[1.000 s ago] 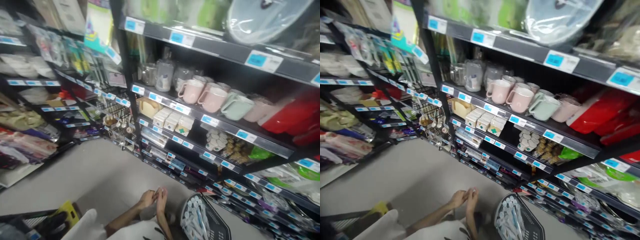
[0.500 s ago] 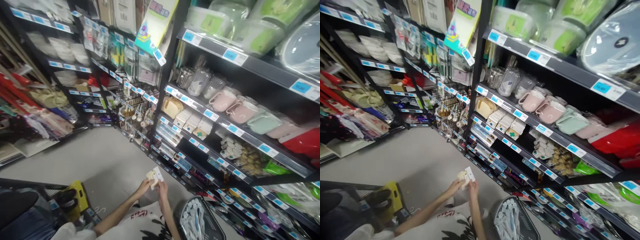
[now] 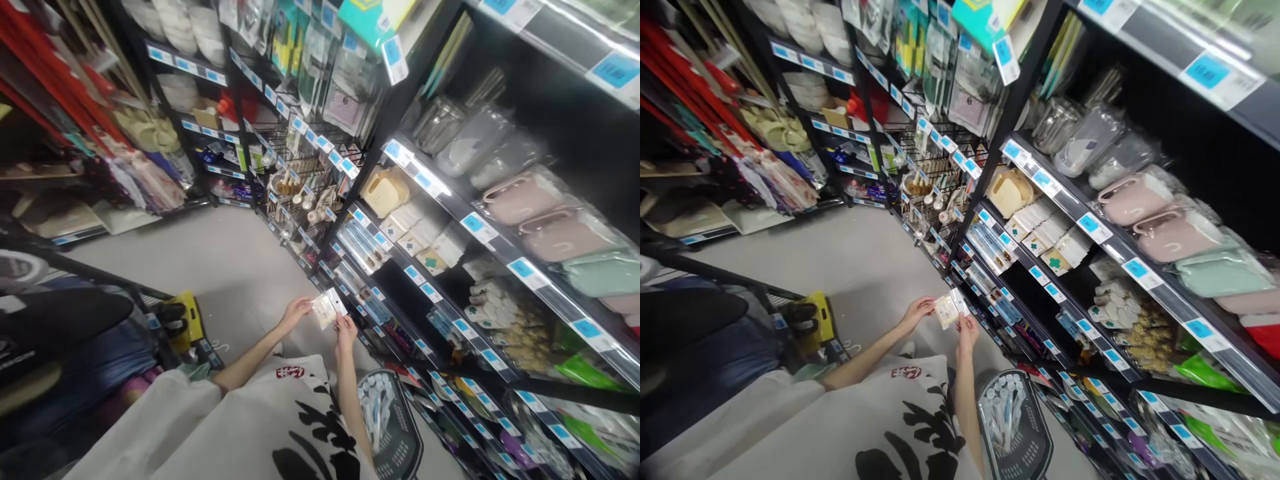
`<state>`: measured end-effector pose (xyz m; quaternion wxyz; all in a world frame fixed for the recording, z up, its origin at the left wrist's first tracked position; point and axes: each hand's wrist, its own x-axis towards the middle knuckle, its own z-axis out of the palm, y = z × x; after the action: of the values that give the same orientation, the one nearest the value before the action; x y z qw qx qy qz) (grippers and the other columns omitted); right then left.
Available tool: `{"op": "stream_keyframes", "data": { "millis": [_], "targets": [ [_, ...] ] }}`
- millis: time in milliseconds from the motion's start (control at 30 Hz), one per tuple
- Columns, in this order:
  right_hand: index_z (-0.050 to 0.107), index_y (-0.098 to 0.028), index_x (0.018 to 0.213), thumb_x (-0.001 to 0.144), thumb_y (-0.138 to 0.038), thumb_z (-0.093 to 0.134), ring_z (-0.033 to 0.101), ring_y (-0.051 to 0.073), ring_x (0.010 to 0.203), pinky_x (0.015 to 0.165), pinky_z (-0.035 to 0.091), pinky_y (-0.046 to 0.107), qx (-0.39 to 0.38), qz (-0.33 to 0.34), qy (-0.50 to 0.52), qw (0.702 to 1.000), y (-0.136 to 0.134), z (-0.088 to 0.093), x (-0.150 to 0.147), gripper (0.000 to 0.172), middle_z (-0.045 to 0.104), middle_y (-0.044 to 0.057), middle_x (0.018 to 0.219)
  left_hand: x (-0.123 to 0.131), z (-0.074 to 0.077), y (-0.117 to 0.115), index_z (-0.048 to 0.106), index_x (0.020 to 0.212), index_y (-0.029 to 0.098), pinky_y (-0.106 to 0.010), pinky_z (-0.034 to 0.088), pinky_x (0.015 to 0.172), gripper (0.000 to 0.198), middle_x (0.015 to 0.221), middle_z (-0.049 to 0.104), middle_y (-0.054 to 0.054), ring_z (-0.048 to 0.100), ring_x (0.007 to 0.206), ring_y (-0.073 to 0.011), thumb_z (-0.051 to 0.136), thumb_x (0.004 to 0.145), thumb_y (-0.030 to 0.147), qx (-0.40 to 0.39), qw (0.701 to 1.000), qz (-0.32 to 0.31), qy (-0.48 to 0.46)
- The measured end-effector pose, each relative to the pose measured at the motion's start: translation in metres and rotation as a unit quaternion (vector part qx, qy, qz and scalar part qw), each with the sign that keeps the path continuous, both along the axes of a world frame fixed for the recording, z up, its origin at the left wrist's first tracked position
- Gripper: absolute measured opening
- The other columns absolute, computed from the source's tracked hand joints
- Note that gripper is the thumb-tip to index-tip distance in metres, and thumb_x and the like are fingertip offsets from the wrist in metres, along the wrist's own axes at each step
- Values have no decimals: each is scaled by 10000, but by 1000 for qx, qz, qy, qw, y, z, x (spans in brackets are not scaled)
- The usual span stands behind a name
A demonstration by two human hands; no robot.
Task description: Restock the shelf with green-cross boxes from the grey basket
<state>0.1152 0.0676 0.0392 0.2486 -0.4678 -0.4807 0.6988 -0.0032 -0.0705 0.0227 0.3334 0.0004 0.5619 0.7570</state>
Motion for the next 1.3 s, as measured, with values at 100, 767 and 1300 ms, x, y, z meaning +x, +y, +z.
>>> {"op": "stream_keyframes", "data": {
  "millis": [100,767,1300],
  "targets": [
    [651,-155,759,529,-544,908,479,72,531,535,385,210,-8,8,9,1000,1,4,-1,520,583,-61,586,2,1,-1,705,963,142,-273,482,686,509,783,711,-29,649,712,-160,855,618,487,0,1000,-3,-8],
    [596,-192,705,693,-432,874,409,71,569,543,368,213,-22,17,169,985,11,120,-17,368,551,-49,691,-14,101,4,707,909,168,-277,496,693,351,723,662,2,633,687,-153,882,687,377,154,982,-44,103],
    [595,-194,703,729,-386,854,427,70,543,533,361,211,-48,-1,180,983,3,111,-1,324,534,-68,634,3,94,1,732,855,167,-308,536,677,365,684,697,-1,676,643,-179,903,616,383,78,994,-25,70]
  ]
}}
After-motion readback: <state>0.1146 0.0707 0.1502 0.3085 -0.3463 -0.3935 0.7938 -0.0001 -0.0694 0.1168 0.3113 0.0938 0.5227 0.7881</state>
